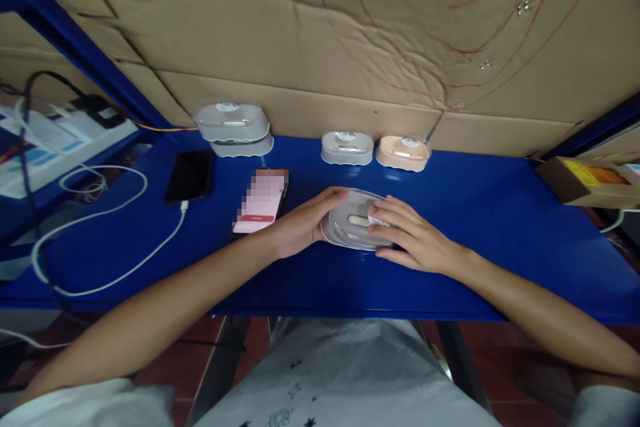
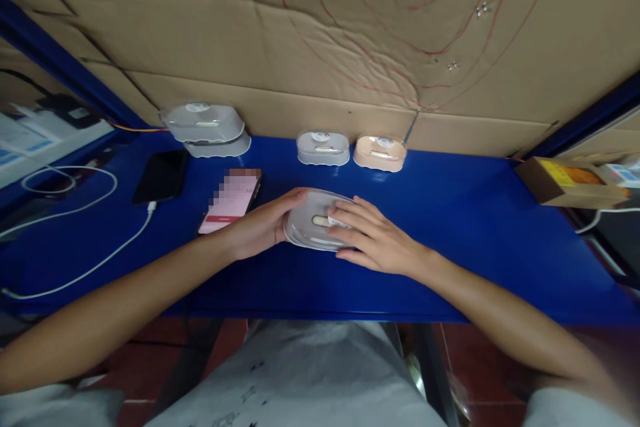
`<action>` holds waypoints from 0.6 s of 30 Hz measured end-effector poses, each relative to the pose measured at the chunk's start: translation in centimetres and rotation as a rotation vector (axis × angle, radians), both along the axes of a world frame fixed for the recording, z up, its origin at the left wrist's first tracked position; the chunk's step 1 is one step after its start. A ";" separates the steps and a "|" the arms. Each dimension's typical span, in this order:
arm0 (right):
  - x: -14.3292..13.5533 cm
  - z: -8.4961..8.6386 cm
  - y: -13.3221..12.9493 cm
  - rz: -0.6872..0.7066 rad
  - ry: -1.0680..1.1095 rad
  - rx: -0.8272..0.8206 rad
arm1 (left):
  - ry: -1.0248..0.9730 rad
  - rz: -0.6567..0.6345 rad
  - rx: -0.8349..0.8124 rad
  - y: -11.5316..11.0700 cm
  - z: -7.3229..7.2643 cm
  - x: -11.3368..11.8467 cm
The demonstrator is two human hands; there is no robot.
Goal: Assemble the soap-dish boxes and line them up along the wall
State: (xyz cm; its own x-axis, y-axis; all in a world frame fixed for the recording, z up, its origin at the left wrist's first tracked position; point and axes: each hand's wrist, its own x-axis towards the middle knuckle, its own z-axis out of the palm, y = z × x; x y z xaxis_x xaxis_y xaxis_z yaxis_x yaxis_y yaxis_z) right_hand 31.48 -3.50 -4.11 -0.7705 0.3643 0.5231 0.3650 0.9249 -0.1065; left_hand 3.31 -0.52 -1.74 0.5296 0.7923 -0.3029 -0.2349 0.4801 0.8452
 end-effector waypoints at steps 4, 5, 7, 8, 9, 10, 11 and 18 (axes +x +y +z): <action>0.1 0.1 -0.1 0.014 -0.026 0.085 | 0.030 -0.029 0.011 -0.2 0.4 -0.1; 0.2 0.1 -0.1 0.022 -0.028 0.092 | 0.039 -0.033 0.013 -0.3 0.5 -0.2; 0.3 0.1 0.0 0.037 -0.024 0.093 | 0.041 -0.033 0.028 -0.4 0.6 -0.2; 0.3 0.1 0.0 0.041 -0.019 0.089 | 0.037 -0.030 0.037 -0.4 0.6 -0.2; 0.3 0.1 0.1 0.042 -0.014 0.086 | 0.034 -0.027 0.044 -0.4 0.6 -0.2; 0.3 0.1 0.1 0.040 -0.012 0.085 | 0.036 -0.025 0.047 -0.4 0.7 -0.2; 0.3 0.2 0.0 0.040 -0.010 0.089 | 0.046 -0.022 0.047 -0.5 0.8 -0.2; 0.0 0.4 -0.3 0.055 -0.025 0.098 | 0.112 -0.005 0.051 -0.5 0.8 0.1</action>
